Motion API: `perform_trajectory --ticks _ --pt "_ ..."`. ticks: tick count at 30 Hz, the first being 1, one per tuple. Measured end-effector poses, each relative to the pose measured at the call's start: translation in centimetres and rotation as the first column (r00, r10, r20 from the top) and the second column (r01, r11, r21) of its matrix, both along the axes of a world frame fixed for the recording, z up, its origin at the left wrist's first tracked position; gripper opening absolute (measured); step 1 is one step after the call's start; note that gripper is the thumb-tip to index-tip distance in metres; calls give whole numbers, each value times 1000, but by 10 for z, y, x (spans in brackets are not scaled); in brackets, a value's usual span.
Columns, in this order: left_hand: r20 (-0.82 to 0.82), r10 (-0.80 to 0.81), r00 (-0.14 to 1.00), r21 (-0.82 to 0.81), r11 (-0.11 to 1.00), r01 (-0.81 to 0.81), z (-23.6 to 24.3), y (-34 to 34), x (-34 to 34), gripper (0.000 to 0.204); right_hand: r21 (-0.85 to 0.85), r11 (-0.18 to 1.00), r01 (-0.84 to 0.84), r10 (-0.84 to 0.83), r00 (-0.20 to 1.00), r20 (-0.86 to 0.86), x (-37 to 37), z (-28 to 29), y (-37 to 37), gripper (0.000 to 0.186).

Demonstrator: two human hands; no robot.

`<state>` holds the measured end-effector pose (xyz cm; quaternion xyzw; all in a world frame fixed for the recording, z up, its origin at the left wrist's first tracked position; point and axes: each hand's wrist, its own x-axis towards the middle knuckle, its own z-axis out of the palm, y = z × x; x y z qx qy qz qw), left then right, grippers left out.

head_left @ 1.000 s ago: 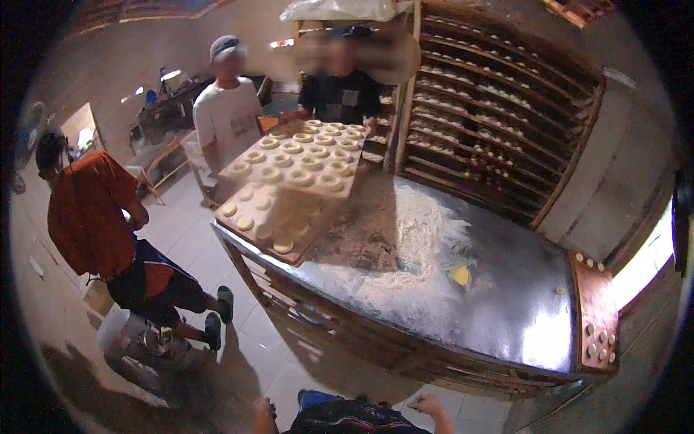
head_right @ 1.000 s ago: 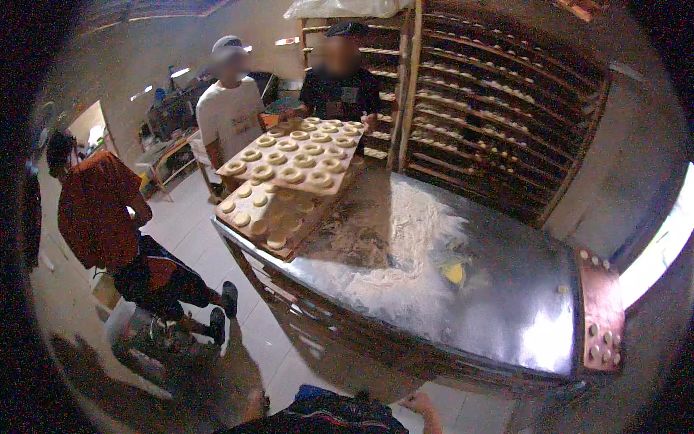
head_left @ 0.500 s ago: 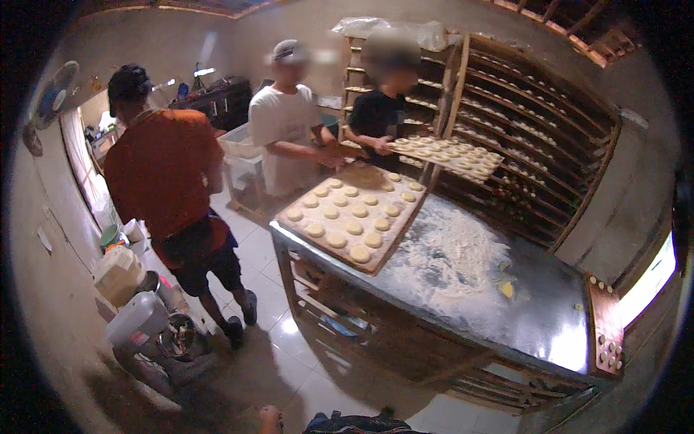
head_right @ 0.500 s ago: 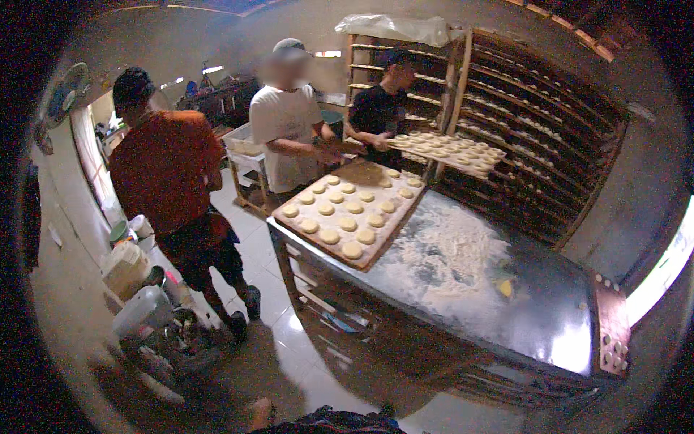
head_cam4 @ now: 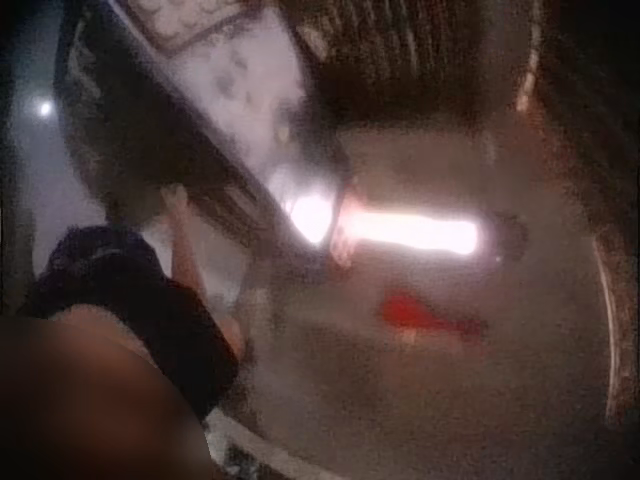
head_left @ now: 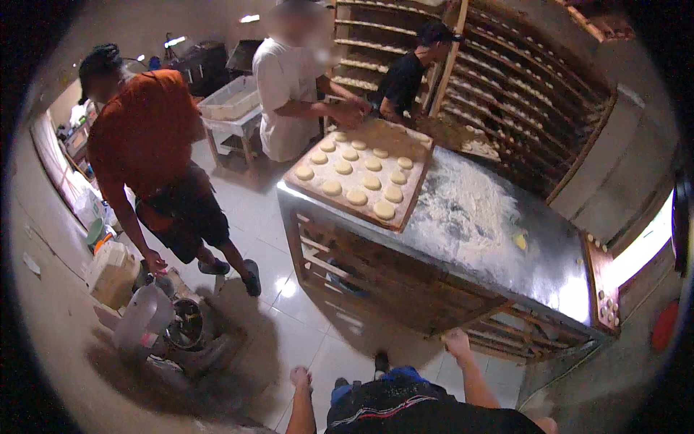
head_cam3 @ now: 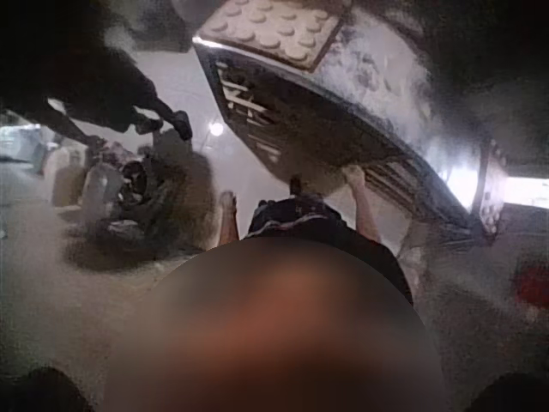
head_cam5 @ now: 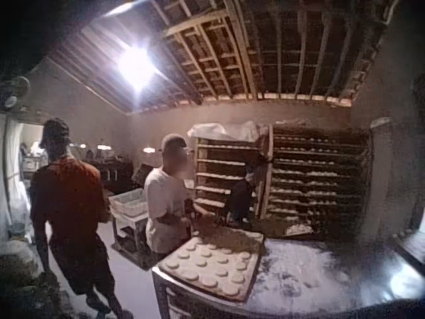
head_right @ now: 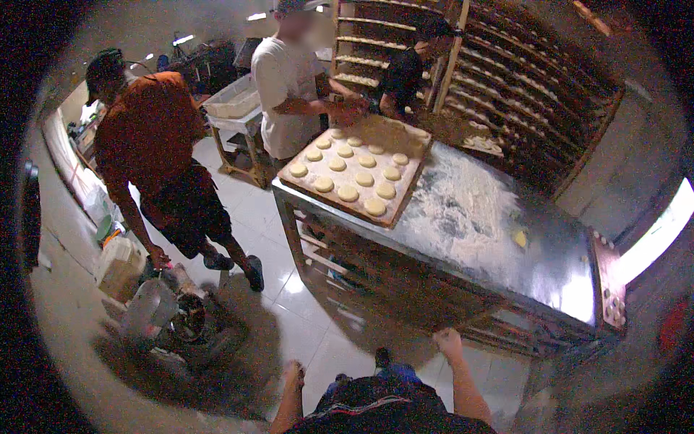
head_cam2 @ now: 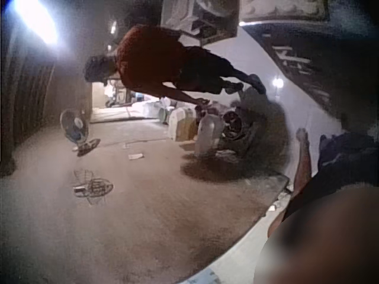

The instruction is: The person shapes small dough balls into ring shapes by hand and places them on a wooden board. Other workers are also shaping dough nearby, and the finished rings are arranged in rows on the board.

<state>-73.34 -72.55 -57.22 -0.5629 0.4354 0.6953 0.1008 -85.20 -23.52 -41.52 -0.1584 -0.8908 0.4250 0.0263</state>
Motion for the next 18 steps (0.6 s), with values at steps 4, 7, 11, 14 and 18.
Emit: perform_trajectory --ticks 4,7,11,14,18 --pt "-434 -288 854 -395 912 106 87 44 -145 35 -305 924 -230 202 972 -121 -106 88 -63 32" --pt "-578 -592 561 -671 736 86 190 82 -257 33 -381 845 -375 276 917 -289 -194 136 -105 29" --pt "-339 -907 250 -940 316 -129 303 121 -368 40 -5 877 -481 433 792 -431 -312 171 -141 32" --pt "-80 -980 184 -987 52 -150 339 137 -433 52 299 818 -492 575 701 -422 -385 181 -163 39" --pt "148 -967 206 -989 -145 32 336 148 -472 58 466 631 -620 747 647 -150 -439 187 -177 48"
